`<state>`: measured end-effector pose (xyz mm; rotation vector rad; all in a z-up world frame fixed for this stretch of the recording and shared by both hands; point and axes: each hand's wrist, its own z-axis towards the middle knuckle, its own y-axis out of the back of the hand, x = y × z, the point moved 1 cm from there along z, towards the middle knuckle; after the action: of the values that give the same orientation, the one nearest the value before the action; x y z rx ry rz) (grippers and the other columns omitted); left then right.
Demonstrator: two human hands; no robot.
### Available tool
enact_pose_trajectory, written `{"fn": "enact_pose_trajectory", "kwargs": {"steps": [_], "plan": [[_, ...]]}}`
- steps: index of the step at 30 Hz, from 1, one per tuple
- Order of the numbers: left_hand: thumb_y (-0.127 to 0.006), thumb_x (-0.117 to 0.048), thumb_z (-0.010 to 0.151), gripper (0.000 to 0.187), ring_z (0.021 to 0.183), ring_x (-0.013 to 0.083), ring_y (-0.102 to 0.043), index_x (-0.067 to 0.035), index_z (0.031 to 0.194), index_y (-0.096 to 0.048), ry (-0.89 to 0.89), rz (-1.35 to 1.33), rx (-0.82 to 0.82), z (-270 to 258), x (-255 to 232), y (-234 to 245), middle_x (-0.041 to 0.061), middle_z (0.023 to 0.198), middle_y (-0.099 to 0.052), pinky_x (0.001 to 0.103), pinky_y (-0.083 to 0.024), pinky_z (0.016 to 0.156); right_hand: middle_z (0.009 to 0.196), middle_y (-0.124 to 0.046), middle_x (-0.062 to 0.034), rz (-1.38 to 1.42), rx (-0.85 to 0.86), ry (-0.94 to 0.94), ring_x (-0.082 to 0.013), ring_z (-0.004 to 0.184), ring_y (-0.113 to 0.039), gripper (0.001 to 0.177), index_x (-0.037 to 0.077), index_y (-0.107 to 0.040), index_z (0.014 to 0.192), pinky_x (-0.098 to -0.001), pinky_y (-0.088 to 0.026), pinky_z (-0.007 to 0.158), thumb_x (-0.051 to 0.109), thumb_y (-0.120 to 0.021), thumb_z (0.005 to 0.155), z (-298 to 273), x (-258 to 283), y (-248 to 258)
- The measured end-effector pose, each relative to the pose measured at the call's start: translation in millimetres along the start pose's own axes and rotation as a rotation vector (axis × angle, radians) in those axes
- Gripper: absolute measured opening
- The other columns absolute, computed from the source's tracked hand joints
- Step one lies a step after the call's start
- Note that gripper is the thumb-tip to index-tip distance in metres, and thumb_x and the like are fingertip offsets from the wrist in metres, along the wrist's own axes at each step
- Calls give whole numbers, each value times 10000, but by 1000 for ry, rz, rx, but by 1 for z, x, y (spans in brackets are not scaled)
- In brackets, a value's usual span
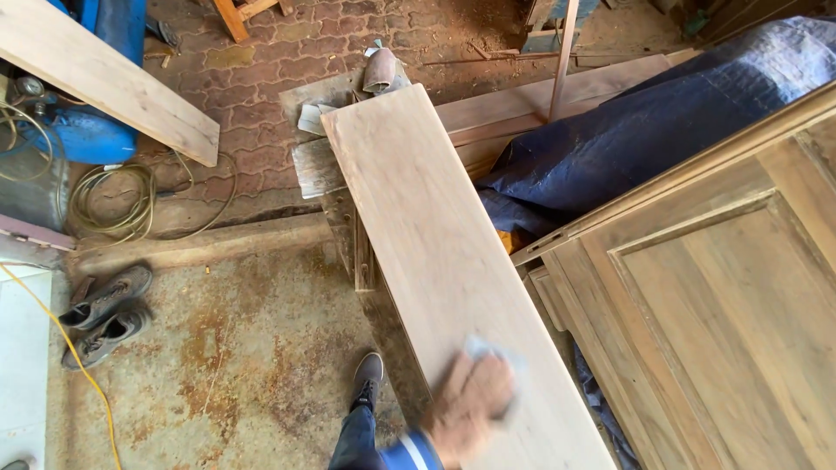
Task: Hand sanding a long wooden plank with sandpaper to smooth the surface.
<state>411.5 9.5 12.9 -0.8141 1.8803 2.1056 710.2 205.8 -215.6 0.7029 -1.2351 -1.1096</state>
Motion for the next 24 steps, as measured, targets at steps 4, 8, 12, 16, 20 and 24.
{"fn": "enact_pose_trajectory", "kwargs": {"steps": [4,8,12,16,20,24], "plan": [[-546,-450,971,539,1400,392,-354,-190,1432,-445,356,256,-399,35,130,95,172,1538,-396,584,-306,1146,1484,-554,-158,1,35,7,-328,1436,-454,519,49,-618,1359,-443,-360,1193,57,-621,840,47,-44,-35],[-495,-374,991,611,1459,372,-321,-23,1490,-449,425,394,-486,82,256,147,188,1592,-377,629,-172,1189,1476,-561,-163,7,76,17,-335,1427,-464,502,49,-628,1342,-440,-376,1180,73,-616,841,278,116,118],[-446,-364,1032,585,1496,370,-312,-10,1497,-450,594,300,-516,98,286,170,168,1608,-367,626,-142,1198,1523,-504,-147,-27,162,93,-331,1457,-392,675,74,-585,1410,-444,-328,1209,-37,-713,757,487,138,79],[-413,-353,1066,567,1545,356,-278,-13,1518,-444,637,254,-608,98,301,167,205,1628,-376,599,-105,1247,1510,-547,-152,124,-10,143,-331,1460,-435,612,53,-609,1392,-436,-347,1228,-23,-705,793,617,149,42],[-409,-352,1078,571,1562,359,-259,7,1522,-448,632,229,-646,97,294,172,214,1638,-368,590,-91,1260,1495,-555,-168,69,-60,127,-330,1449,-447,600,13,-593,1390,-455,-328,1239,-32,-672,797,622,166,55],[-429,-392,1053,625,1540,369,-237,24,1518,-419,635,342,-564,102,263,187,226,1626,-332,591,-82,1243,1516,-536,-161,1,-19,67,-309,1462,-445,610,31,-597,1409,-447,-312,1251,-65,-621,807,510,167,91]]}}
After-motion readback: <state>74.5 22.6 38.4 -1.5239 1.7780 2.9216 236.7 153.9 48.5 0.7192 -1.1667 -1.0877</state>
